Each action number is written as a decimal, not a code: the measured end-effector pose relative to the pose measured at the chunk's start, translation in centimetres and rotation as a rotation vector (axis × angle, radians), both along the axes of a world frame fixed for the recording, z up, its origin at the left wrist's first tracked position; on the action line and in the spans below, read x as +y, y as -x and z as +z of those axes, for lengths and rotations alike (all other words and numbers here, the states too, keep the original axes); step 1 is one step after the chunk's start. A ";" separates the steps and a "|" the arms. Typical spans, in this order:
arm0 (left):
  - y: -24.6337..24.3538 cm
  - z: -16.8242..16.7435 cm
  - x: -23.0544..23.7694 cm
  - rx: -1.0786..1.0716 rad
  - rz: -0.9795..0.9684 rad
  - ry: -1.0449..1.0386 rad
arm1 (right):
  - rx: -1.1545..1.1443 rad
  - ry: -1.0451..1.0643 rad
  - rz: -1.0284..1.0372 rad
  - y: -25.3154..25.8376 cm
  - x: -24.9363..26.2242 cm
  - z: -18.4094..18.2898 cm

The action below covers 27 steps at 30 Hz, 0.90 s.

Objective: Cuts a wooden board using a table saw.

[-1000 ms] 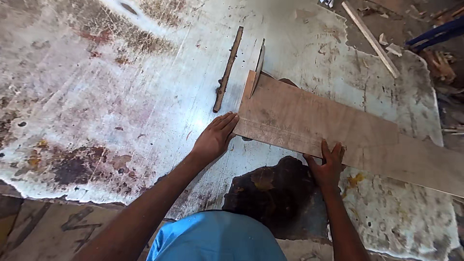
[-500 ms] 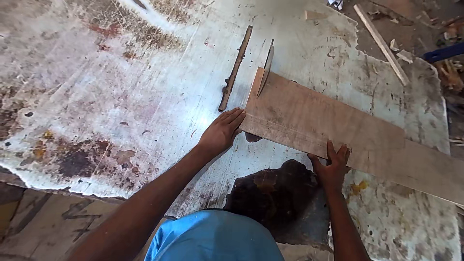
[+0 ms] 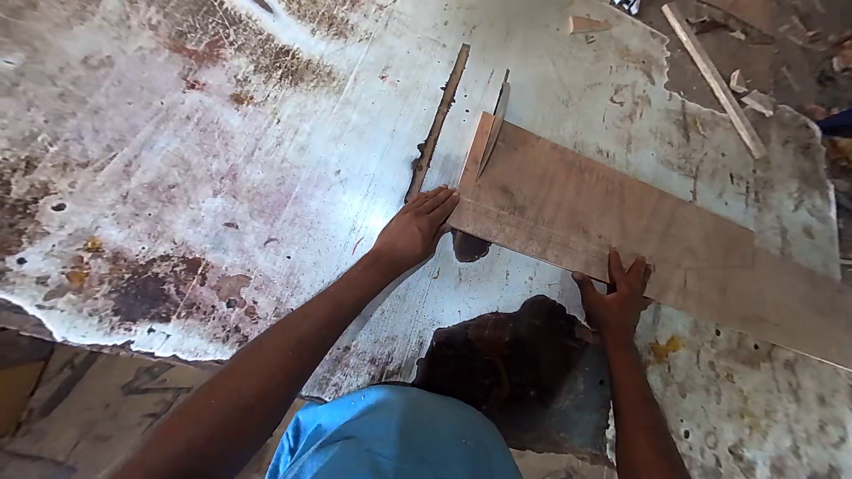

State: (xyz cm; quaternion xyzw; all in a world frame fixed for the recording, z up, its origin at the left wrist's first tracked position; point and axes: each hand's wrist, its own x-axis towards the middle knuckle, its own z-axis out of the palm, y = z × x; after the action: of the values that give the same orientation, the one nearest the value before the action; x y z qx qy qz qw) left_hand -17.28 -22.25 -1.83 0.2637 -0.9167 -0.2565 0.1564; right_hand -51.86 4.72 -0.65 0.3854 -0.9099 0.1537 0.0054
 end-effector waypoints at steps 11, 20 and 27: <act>1.4 0.0 -2.3 0.034 -0.024 0.007 | 0.019 -0.018 -0.008 0.9 -2.1 0.3; 2.6 -0.2 -4.3 0.055 -0.032 0.012 | 0.031 0.016 -0.006 2.2 -3.7 0.0; 3.8 0.2 -5.8 0.042 -0.032 -0.016 | 0.021 0.041 0.021 3.4 -5.2 0.0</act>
State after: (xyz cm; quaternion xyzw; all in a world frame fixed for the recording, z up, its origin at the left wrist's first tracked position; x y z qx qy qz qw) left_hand -21.07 -28.06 -1.61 0.2449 -0.9151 -0.2716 0.1695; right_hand -55.30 -0.48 -0.60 0.3961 -0.9023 0.1686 0.0211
